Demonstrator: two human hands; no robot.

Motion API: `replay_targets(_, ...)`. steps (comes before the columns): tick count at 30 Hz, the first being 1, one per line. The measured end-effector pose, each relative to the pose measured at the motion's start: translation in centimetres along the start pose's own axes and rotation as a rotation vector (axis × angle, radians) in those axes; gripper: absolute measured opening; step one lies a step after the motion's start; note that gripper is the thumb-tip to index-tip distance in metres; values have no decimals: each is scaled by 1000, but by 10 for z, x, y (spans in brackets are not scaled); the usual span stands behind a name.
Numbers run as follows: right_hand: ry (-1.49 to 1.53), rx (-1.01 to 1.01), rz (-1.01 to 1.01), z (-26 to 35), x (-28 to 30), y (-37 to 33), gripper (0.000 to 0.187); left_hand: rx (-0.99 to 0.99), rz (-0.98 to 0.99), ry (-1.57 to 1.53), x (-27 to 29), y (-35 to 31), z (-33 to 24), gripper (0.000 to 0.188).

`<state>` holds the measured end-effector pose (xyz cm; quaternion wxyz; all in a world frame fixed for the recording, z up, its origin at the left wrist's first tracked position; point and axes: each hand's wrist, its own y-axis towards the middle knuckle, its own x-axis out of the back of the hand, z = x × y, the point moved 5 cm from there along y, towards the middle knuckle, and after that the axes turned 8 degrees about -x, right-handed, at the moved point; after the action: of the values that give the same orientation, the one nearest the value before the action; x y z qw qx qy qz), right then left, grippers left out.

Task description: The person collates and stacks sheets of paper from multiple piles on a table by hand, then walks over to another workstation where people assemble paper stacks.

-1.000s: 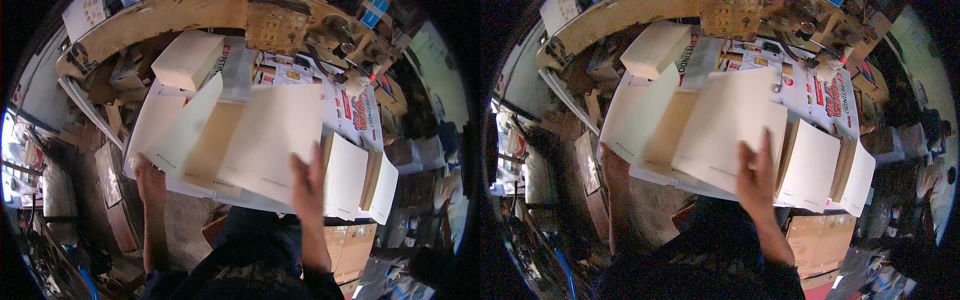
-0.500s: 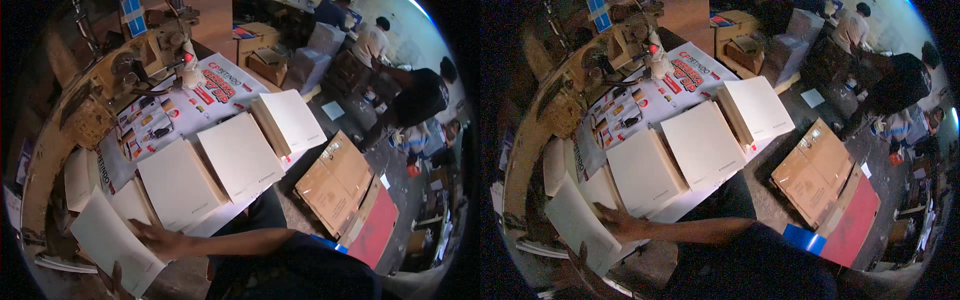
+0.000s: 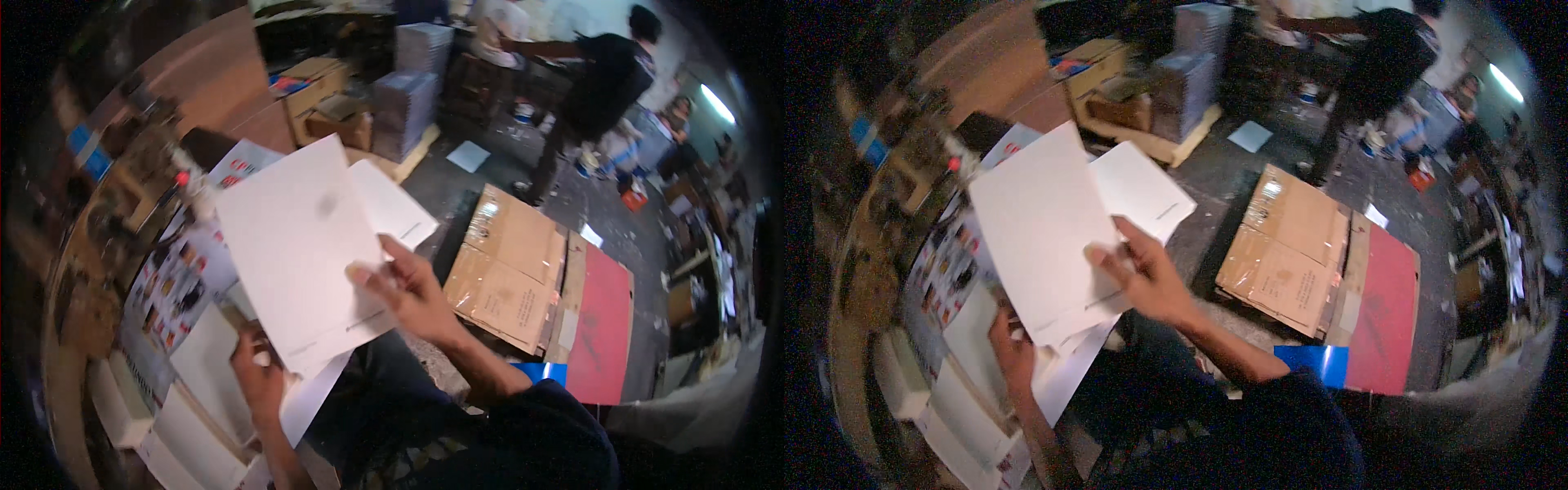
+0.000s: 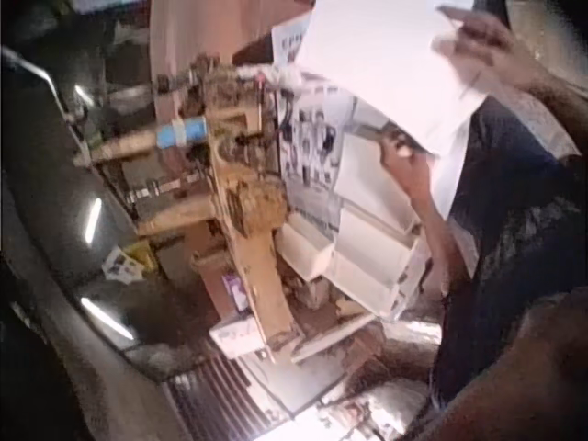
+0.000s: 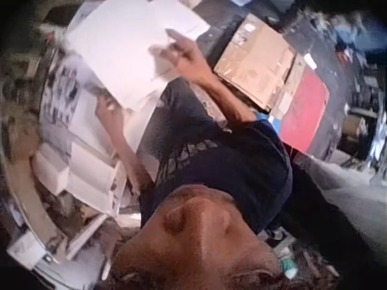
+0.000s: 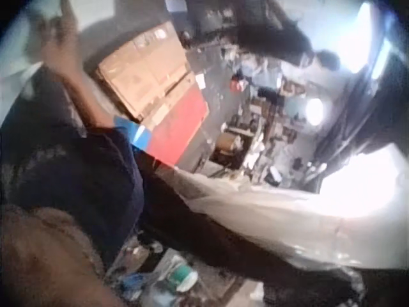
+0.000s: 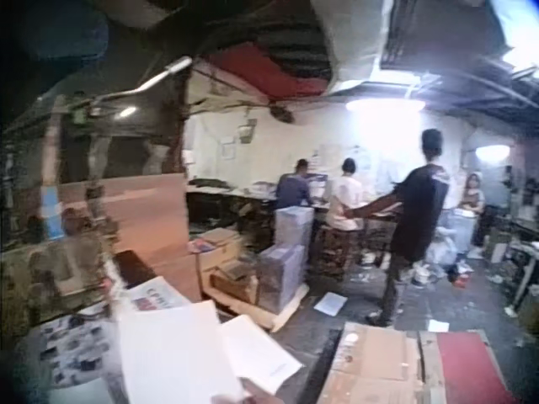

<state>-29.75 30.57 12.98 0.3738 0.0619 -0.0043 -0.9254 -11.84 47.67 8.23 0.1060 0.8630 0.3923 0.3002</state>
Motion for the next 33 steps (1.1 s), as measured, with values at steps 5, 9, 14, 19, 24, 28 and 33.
replay_targets(5,22,96,-208,16,72,-7,38,-287,292,273,-87,18,-58,50)
replay_targets(9,-51,39,-301,14,100,-26,41,8,521,293,-85,26,-32,38)
replay_targets(14,13,-24,-371,-40,110,2,52,58,391,8,-47,10,-14,17)
replay_targets(19,-434,-167,-523,-19,119,12,61,296,122,-244,7,-8,-19,14)
replay_targets(24,-320,-165,5,-50,56,54,60,11,204,-297,42,-28,-32,43)
replay_targets(28,-318,-539,272,-77,-14,61,56,72,224,501,73,-44,-30,42)
replay_targets(33,-249,-466,53,-113,1,69,65,193,345,354,90,-57,8,29)
